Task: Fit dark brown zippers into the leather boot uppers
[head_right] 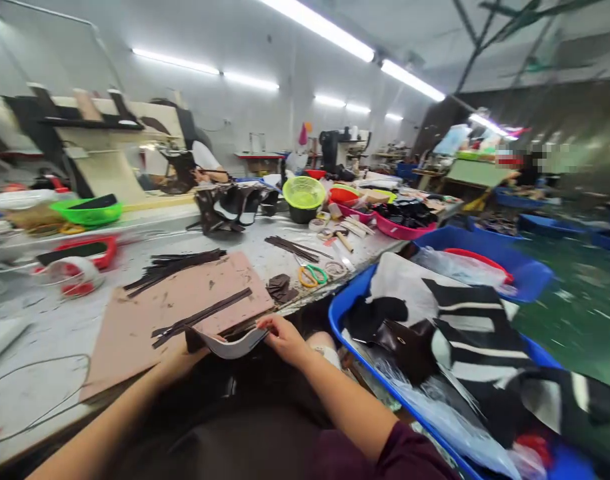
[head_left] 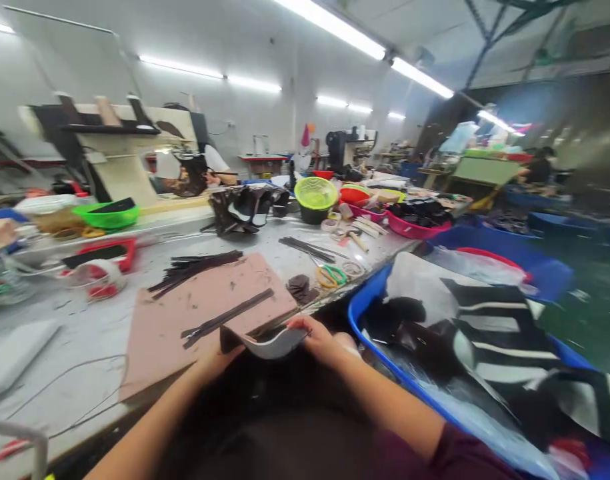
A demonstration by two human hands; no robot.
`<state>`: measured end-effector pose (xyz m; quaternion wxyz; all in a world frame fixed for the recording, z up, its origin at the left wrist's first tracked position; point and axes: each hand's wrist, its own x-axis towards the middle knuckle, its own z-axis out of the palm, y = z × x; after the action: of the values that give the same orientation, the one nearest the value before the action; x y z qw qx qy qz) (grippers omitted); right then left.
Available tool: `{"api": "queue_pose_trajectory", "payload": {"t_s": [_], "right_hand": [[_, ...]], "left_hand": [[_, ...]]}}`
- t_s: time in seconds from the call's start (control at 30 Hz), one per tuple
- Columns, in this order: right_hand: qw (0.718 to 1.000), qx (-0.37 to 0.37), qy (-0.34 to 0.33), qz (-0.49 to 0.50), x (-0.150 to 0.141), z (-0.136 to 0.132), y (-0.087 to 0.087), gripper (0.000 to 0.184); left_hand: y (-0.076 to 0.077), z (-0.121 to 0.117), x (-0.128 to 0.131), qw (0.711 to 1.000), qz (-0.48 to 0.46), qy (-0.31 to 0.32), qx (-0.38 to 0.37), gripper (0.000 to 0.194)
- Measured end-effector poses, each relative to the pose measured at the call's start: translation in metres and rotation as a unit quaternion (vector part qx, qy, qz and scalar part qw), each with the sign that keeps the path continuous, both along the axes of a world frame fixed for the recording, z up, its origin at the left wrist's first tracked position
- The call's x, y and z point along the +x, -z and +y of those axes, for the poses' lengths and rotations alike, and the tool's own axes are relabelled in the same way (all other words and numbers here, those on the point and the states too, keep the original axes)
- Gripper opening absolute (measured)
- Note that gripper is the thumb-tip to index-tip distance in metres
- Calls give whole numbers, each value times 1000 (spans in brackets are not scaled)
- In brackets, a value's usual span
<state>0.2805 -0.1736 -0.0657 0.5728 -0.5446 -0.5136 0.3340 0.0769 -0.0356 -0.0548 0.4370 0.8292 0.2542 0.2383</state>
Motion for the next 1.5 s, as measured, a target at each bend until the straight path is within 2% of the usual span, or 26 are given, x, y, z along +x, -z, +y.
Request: {"api": "queue_pose_trajectory", "payload": {"t_s": [0.03,0.1,0.17,0.23,0.33,0.4,0.5,0.57,0.63,0.67,0.7,0.73,0.77,0.8,0.83,0.87,0.93,0.97,1.0,1.07,1.1,1.17,1.23,1.3,1.4,1.5], "right_hand": [[1000,-2,-19,-6,-11,3,7,23],[999,1,-52,-15,-28,7,14,26],[996,-13,-83,-12,-38,8,15,33],[992,-54,-114,26,-42,6,13,39],[968,-139,-135,157,-45,-4,13,45],[949,-177,-137,224,-45,-14,17,45],[943,-190,-135,238,-43,-25,20,41],[973,-146,-59,167,-39,-25,14,43],[997,-32,67,-7,-34,-16,-1,47],[986,47,103,-122,-33,-10,-11,49],[957,126,100,-240,-34,-2,-22,51],[916,191,58,-347,-36,7,-33,53],[872,233,-13,-431,-40,16,-43,52],[832,245,-95,-489,-45,26,-52,47],[803,223,-171,-525,-51,36,-59,41],[788,172,-232,-544,-56,46,-63,35],[779,32,-312,-544,-64,62,-63,30],[776,-42,-340,-530,-67,68,-60,30],[771,-110,-366,-509,-68,72,-55,32],[761,-209,-415,-454,-70,77,-45,34],[755,-241,-435,-428,-71,77,-41,36],[746,-272,-456,-403,-71,80,-39,37],[744,-261,-446,-424,-69,87,-45,34],[749,-219,-416,-467,-64,101,-55,33],[751,-153,-392,-509,-57,130,-68,31],[728,-130,-423,-524,-53,155,-67,30]], "left_hand": [[7,-4,-10,1000,20,7,-13,32],[16,-16,-29,990,82,38,-107,30],[17,-33,-44,967,107,72,-221,39],[12,-50,-56,946,81,87,-303,52],[5,-70,-69,941,64,98,-317,43],[7,-77,-76,948,83,80,-297,48],[15,-78,-84,955,81,20,-286,58],[19,-75,-87,949,44,0,-312,60],[17,-72,-86,934,-10,-13,-358,61],[14,-69,-85,925,-32,-15,-380,61],[10,-67,-83,919,-43,-12,-392,61],[5,-64,-81,919,-40,-3,-392,60],[1,-62,-79,924,-27,6,-380,59],[-2,-60,-78,932,-8,20,-362,58],[-4,-58,-77,938,11,39,-343,59],[-3,-57,-78,941,19,57,-332,59],[2,-56,-81,937,-4,58,-345,62],[7,-56,-84,935,-29,32,-351,63],[12,-57,-88,940,-49,-12,-337,62],[20,-58,-94,968,-42,-104,-224,54],[22,-58,-96,982,-11,-121,-142,49],[20,-55,-98,993,62,-100,-17,39],[13,-48,-95,993,98,-47,47,33],[4,-38,-88,989,87,-28,121,32],[-4,-20,-76,948,46,-74,307,31],[-2,-9,-69,902,76,-115,410,26]]}}
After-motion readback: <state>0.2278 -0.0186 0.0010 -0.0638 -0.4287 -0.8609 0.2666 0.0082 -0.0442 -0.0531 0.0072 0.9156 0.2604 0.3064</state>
